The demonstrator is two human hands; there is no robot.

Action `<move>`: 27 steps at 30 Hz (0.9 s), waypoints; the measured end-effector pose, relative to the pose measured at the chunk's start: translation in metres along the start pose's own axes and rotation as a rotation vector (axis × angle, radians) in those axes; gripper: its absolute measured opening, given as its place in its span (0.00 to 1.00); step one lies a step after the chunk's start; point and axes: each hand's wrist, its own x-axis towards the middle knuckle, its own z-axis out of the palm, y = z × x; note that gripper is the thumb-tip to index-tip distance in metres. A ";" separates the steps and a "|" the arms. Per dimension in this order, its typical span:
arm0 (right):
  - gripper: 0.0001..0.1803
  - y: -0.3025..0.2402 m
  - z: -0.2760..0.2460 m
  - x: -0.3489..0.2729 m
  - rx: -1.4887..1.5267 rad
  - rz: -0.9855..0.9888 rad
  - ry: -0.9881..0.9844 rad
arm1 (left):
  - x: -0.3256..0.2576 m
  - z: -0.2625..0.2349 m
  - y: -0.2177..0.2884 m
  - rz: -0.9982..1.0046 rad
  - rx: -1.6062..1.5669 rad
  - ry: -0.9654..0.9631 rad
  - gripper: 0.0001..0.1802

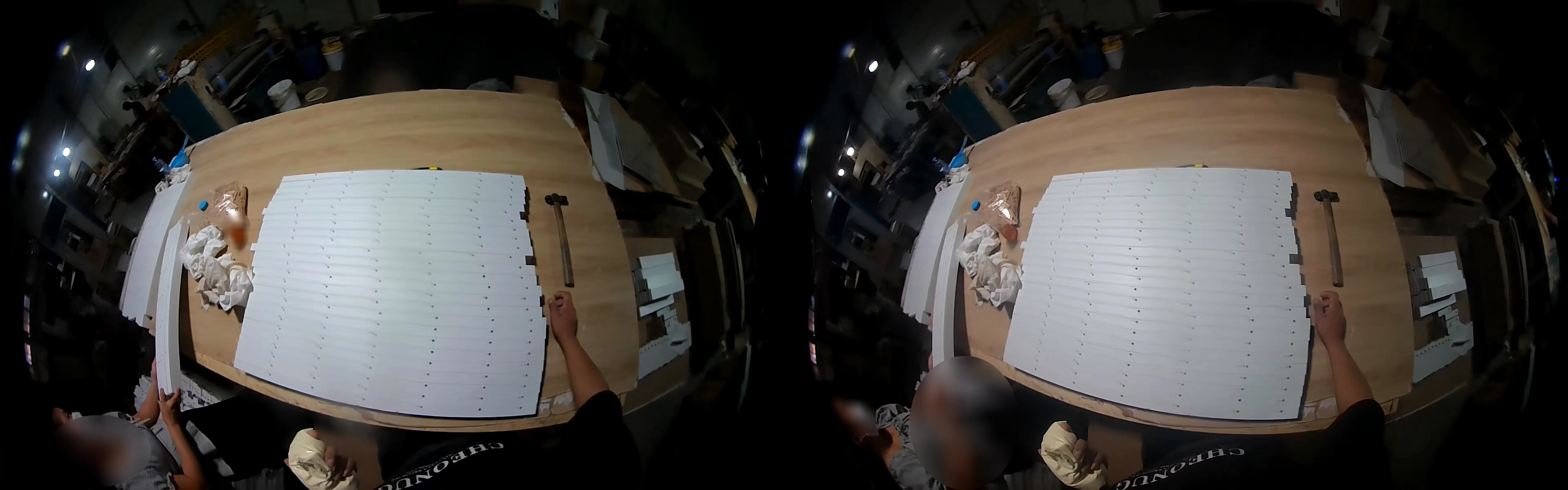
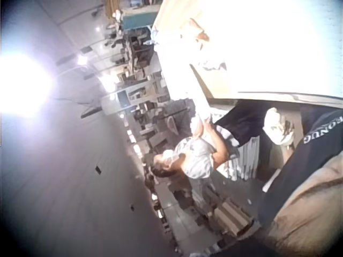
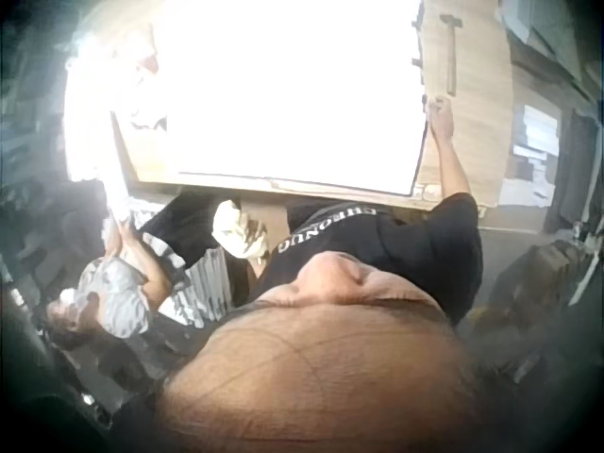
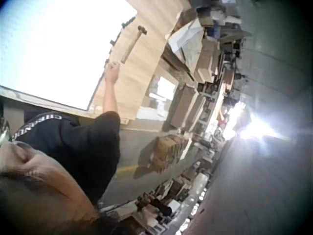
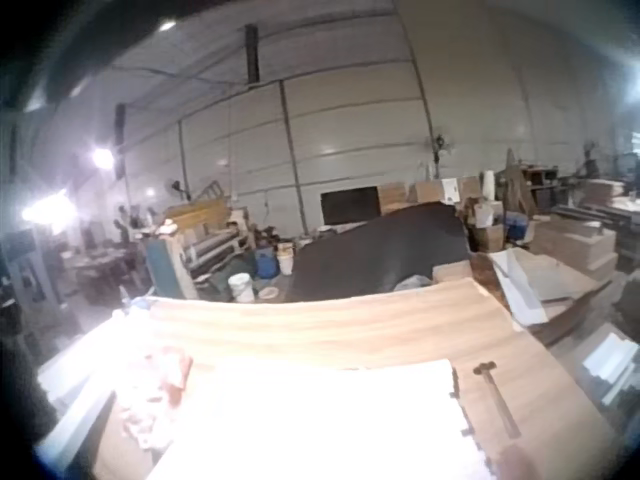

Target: The person applies glue into holes on white panels using a plastic bag and wipes the surface with a cloth.

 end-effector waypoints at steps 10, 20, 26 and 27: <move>0.15 0.002 -0.066 -0.112 -0.353 0.018 0.152 | 0.122 -0.032 0.137 -0.218 -0.093 -0.347 0.46; 0.27 -0.124 -0.135 -0.166 -0.459 0.017 0.210 | 0.316 -0.036 0.181 -0.573 -0.094 -0.312 0.44; 0.29 -0.277 -0.026 0.012 -0.411 -0.169 -0.027 | 0.386 -0.050 0.137 -0.664 -0.111 -0.572 0.38; 0.30 -0.276 0.003 0.051 -0.425 -0.485 0.013 | 0.384 -0.060 0.131 -0.651 -0.131 -0.522 0.38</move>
